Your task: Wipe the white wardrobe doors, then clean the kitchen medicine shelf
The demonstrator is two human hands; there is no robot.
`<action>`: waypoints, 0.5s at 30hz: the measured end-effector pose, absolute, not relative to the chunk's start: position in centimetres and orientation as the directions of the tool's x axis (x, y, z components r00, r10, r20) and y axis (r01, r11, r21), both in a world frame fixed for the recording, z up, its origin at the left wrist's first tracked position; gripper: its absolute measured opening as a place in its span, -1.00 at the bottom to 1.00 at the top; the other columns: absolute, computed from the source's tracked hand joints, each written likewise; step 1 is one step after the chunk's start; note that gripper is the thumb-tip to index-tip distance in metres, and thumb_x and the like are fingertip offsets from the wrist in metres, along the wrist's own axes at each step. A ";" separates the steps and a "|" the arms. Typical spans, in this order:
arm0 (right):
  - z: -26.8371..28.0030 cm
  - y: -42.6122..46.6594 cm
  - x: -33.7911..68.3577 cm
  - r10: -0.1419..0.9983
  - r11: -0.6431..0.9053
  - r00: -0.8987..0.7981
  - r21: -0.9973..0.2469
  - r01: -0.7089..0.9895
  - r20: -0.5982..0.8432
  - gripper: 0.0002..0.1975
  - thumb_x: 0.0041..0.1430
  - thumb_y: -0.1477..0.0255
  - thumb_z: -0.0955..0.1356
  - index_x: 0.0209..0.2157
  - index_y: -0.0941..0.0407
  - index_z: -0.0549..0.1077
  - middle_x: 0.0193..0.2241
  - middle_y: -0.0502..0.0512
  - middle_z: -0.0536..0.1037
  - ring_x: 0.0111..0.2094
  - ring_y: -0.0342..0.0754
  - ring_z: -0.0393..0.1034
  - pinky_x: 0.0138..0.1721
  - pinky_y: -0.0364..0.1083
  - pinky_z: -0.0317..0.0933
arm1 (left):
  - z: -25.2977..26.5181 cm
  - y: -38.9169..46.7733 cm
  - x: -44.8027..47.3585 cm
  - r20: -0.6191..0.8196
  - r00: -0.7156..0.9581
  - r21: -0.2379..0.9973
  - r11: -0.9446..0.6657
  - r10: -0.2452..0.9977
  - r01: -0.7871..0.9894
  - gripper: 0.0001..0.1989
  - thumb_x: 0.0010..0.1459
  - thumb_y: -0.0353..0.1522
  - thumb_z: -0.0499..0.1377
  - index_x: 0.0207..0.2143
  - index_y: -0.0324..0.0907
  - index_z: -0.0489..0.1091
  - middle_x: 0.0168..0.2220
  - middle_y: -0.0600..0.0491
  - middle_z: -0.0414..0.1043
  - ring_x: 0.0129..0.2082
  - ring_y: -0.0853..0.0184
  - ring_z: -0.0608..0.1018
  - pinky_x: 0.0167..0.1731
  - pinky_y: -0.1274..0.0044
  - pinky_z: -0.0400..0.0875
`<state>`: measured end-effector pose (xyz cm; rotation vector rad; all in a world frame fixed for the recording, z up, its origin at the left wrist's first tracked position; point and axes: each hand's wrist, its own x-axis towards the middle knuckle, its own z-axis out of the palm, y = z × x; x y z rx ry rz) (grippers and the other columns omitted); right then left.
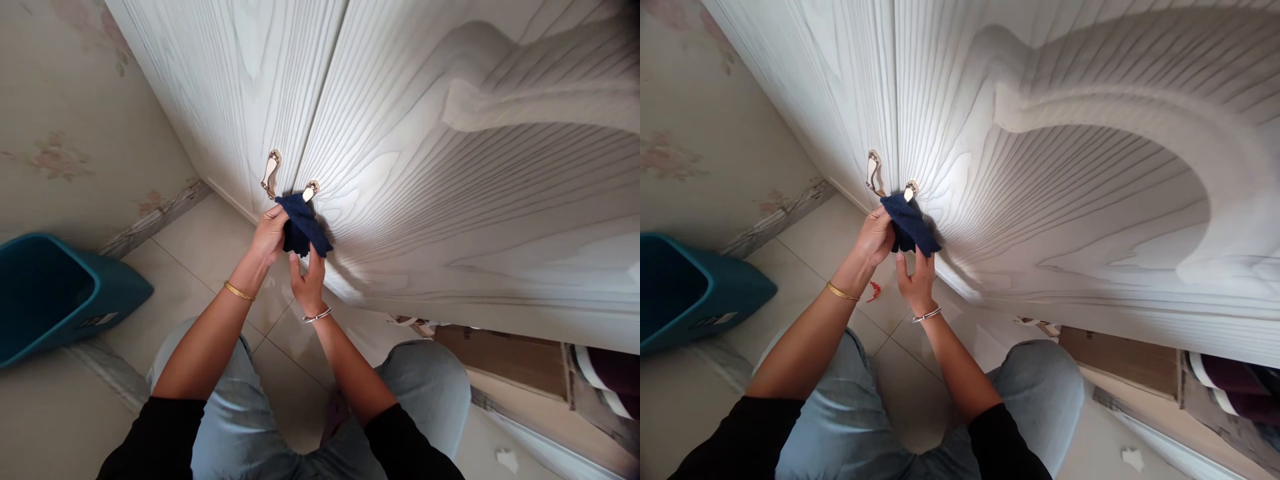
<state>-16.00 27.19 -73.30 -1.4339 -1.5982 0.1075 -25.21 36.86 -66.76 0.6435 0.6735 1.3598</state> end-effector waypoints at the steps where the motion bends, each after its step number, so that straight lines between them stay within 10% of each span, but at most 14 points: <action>1: -73.2 27.2 -16.0 0.812 0.305 0.139 -0.615 0.727 0.567 -0.42 0.45 0.20 0.24 0.39 0.13 0.20 0.25 0.36 0.43 0.31 0.16 0.30 0.31 0.22 0.26 | -66.4 37.1 -25.0 -0.055 0.069 0.757 0.086 0.996 -0.648 -0.74 -0.11 -0.20 0.50 -0.50 -0.14 0.56 -0.44 0.13 0.58 -0.23 0.30 0.62 -0.17 0.52 0.49; 15: -73.9 26.3 -16.4 0.842 0.290 0.121 -0.631 0.720 0.525 -0.35 0.43 0.24 0.28 0.43 0.15 0.09 0.33 0.42 0.32 0.38 0.16 0.23 0.32 0.23 0.27 | -69.4 36.3 -25.5 -0.113 0.050 0.764 0.119 0.992 -0.634 -0.68 -0.26 -0.18 0.55 -0.54 -0.15 0.58 -0.49 0.11 0.57 -0.38 0.37 0.57 -0.27 0.54 0.47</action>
